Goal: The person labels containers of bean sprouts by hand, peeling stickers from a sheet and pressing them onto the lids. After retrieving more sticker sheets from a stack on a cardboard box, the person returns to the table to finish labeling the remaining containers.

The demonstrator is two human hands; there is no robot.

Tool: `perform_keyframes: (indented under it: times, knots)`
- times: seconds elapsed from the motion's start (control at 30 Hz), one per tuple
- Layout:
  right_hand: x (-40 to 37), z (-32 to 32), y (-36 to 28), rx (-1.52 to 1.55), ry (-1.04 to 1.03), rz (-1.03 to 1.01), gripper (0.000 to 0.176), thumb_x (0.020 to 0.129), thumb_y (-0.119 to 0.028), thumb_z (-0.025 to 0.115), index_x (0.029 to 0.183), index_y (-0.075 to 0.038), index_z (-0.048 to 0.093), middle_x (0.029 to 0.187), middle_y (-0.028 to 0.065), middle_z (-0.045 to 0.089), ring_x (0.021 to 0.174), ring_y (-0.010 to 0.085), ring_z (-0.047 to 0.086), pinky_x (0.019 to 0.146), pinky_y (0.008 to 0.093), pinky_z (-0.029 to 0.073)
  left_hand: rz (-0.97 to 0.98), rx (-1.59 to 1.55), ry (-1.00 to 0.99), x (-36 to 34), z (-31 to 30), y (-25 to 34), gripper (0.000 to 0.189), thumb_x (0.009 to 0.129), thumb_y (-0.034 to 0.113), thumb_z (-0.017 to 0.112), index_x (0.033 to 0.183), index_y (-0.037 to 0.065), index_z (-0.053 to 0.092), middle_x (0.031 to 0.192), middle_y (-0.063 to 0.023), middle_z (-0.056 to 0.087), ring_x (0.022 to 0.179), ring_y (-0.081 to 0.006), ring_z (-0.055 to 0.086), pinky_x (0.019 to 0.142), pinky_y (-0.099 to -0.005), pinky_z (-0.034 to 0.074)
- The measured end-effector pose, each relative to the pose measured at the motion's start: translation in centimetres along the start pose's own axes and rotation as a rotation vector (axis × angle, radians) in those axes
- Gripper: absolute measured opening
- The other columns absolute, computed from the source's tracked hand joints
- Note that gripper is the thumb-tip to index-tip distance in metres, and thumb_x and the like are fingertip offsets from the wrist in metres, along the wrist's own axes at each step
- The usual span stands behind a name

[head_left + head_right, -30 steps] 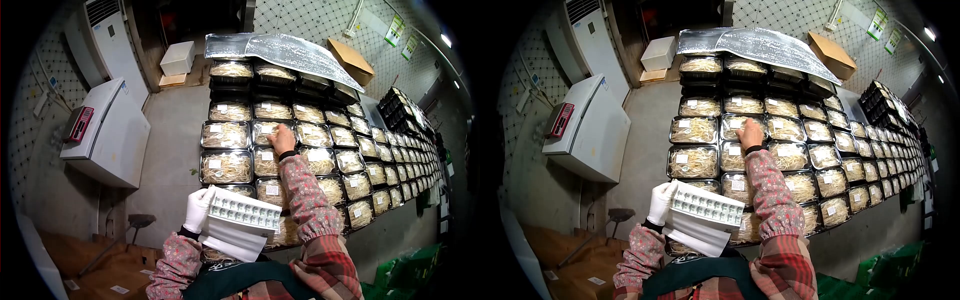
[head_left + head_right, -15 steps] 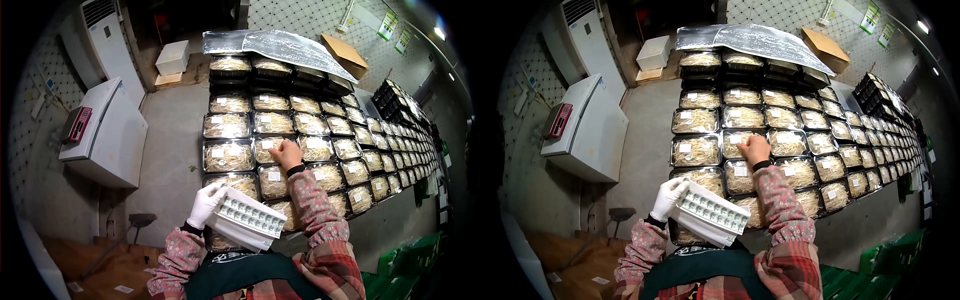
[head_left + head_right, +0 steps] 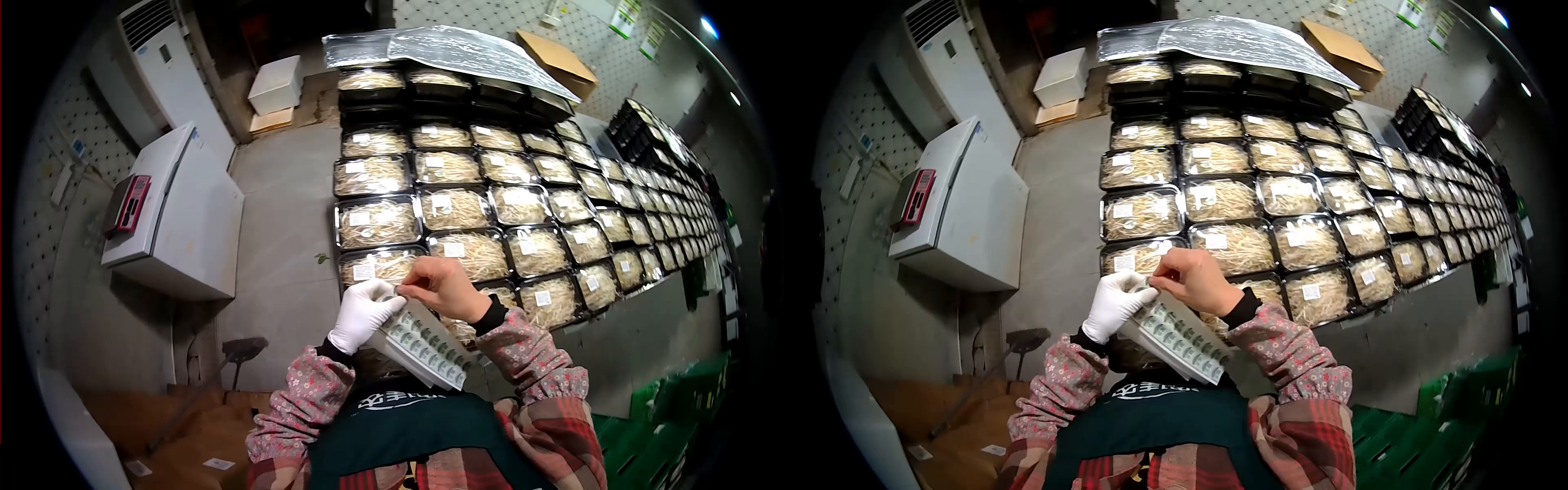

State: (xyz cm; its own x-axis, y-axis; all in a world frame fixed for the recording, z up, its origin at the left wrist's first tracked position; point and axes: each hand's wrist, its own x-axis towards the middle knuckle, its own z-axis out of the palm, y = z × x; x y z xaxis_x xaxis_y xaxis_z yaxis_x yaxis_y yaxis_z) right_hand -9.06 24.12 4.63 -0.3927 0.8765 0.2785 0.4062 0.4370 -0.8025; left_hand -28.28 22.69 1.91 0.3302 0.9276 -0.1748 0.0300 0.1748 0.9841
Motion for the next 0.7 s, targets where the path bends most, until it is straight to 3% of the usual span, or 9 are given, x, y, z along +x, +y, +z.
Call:
perform_keyframes:
  times: [0.1,0.2,0.23,0.3,0.37,0.43,0.57,0.6,0.7]
  knots:
    - [-1.7,-0.4,-0.5,-0.040,0.021,0.036,0.013,0.078,-0.013,0.072,0.076,-0.002,0.066,0.069,0.0076,0.063,0.057,0.0178,0.059,0.052,0.0287,0.045,-0.047,0.086,0.014,-0.4,0.7,-0.5,0.020,0.078,0.014,0.076,0.073,0.001,0.062,0.064,0.0011,0.060,0.063,-0.0042,0.055,0.057,-0.0225,0.047]
    - [-3.0,-1.1,3.3,0.385,0.121,0.301,0.015,0.079,-0.015,0.073,0.080,-0.001,0.068,0.068,0.0033,0.064,0.061,0.0079,0.055,0.054,0.0247,0.044,0.045,0.185,0.038,-0.1,0.7,-1.9,0.027,0.077,0.019,0.077,0.067,0.000,0.059,0.061,0.0017,0.058,0.059,-0.0031,0.052,0.054,-0.0223,0.044]
    - [-2.9,-2.2,3.8,0.380,0.265,0.284,0.016,0.079,-0.015,0.073,0.078,0.000,0.068,0.066,0.0027,0.064,0.061,0.0069,0.055,0.055,0.0235,0.044,0.085,0.152,0.050,-0.2,0.5,-2.2,0.029,0.077,0.020,0.077,0.067,0.000,0.060,0.062,0.0015,0.059,0.059,-0.0029,0.052,0.053,-0.0223,0.044]
    - [-3.7,-4.3,8.5,0.101,0.397,0.389,0.019,0.077,-0.020,0.074,0.078,-0.002,0.069,0.065,0.0035,0.064,0.061,0.0090,0.058,0.056,0.0246,0.045,0.014,0.012,0.053,-0.8,0.0,-1.6,0.023,0.079,0.018,0.076,0.073,0.000,0.064,0.068,-0.0011,0.064,0.062,-0.0038,0.055,0.056,-0.0217,0.046]
    - [-3.8,-4.6,10.1,-0.054,0.356,0.458,0.021,0.075,-0.024,0.075,0.077,-0.004,0.070,0.066,0.0046,0.065,0.061,0.0125,0.060,0.057,0.0266,0.046,0.024,0.003,0.068,-1.1,-0.7,-1.6,0.018,0.082,0.016,0.073,0.078,0.000,0.065,0.072,-0.0011,0.065,0.063,-0.0042,0.057,0.057,-0.0210,0.047]
    - [-4.0,-4.0,10.1,-0.376,0.328,0.539,0.025,0.071,-0.033,0.076,0.074,-0.009,0.070,0.069,0.0080,0.066,0.065,0.0240,0.064,0.061,0.0349,0.049,0.007,-0.077,0.092,-1.5,-0.5,-0.8,0.017,0.083,0.015,0.072,0.081,0.000,0.064,0.074,-0.0007,0.065,0.064,-0.0041,0.057,0.058,-0.0204,0.047]
    - [-3.6,-4.7,8.6,-0.707,0.270,0.601,0.047,0.067,-0.053,0.076,0.068,-0.008,0.061,0.067,0.0106,0.064,0.067,0.0287,0.064,0.060,0.0406,0.047,0.057,-0.204,0.189,-1.6,-0.8,-0.7,0.014,0.086,0.013,0.069,0.085,0.001,0.063,0.077,-0.0004,0.065,0.067,-0.0042,0.057,0.061,-0.0197,0.047]
    - [-4.0,-5.4,8.6,-0.690,0.286,0.614,0.055,0.064,-0.060,0.074,0.069,-0.008,0.058,0.065,0.0107,0.063,0.066,0.0298,0.063,0.060,0.0413,0.047,0.060,-0.218,0.199,-1.5,-1.3,-1.1,0.012,0.086,0.012,0.068,0.088,0.000,0.064,0.080,0.0007,0.065,0.069,-0.0038,0.057,0.063,-0.0189,0.046]
    - [-4.4,-5.6,8.4,-0.582,0.443,0.573,0.048,0.070,-0.050,0.075,0.069,-0.006,0.055,0.063,0.0104,0.061,0.059,0.0272,0.060,0.054,0.0380,0.046,0.153,-0.250,0.338,-1.6,-2.3,-1.8,0.012,0.087,0.012,0.068,0.088,0.001,0.064,0.079,0.0011,0.065,0.068,-0.0034,0.057,0.062,-0.0188,0.045]
